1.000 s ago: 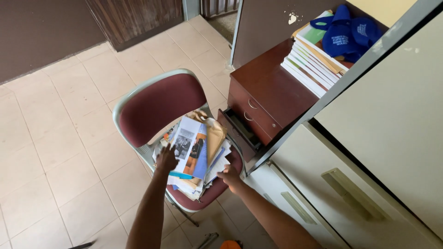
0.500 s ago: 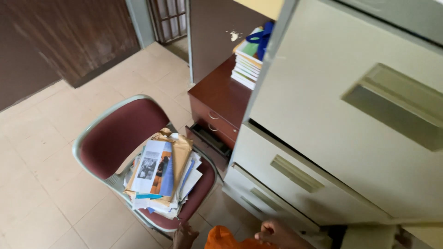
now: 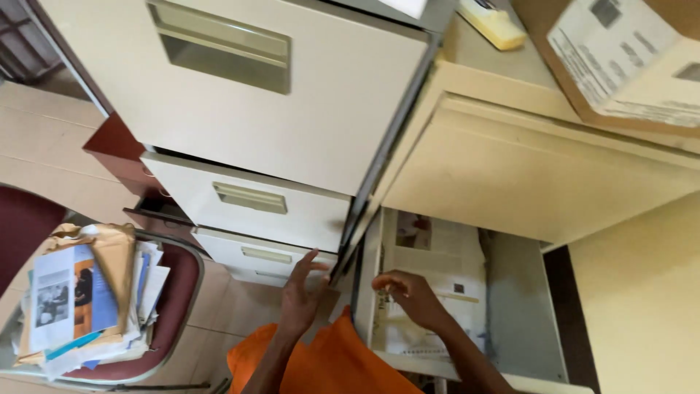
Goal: Searching through and organizing various documents and folders inside a metal filing cabinet.
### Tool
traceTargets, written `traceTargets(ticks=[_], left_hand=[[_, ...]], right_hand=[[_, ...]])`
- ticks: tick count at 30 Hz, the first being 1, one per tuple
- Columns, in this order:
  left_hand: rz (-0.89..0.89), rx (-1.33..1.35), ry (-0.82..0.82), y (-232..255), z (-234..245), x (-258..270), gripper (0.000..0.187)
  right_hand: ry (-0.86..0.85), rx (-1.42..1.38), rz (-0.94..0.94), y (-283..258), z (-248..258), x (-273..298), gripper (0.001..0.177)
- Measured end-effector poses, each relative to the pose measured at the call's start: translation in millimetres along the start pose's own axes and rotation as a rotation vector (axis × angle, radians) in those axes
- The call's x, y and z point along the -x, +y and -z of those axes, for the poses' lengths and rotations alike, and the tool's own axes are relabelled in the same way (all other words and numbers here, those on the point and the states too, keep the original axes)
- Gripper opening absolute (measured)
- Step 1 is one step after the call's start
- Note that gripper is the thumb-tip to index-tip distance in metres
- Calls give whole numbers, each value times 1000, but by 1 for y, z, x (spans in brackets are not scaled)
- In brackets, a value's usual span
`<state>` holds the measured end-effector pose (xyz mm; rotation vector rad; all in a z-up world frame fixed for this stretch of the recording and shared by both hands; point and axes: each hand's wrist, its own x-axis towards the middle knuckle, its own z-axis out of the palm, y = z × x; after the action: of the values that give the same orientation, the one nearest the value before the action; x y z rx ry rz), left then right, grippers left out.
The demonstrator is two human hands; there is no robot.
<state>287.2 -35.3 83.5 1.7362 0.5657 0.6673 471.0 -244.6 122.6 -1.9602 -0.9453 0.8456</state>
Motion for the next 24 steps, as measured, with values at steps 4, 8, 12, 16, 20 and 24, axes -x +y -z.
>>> traceTargets(ticks=[4,8,12,16,20,24], left_hand=[[-106,20,-203,29,-69,14,51],[-225,-194,-395,23,-116,28,45],[-234,-575,-617,24,-132,34,49],[-255,-805,-758,6,-138,36,52],[-250,-919,-831,5,-138,34,48],[-226,-894,-842,-1,-135,35,46]], right_hand=[[134,38,-72,91,69,34,33],[212,205,-229,197,135,50,49],[109,497,-381,279,187,36,79],[83,518,-471,287,189,10,92],[-45,879,-332,257,152,-7,111],[-173,1031,-170,259,112,-18,125]])
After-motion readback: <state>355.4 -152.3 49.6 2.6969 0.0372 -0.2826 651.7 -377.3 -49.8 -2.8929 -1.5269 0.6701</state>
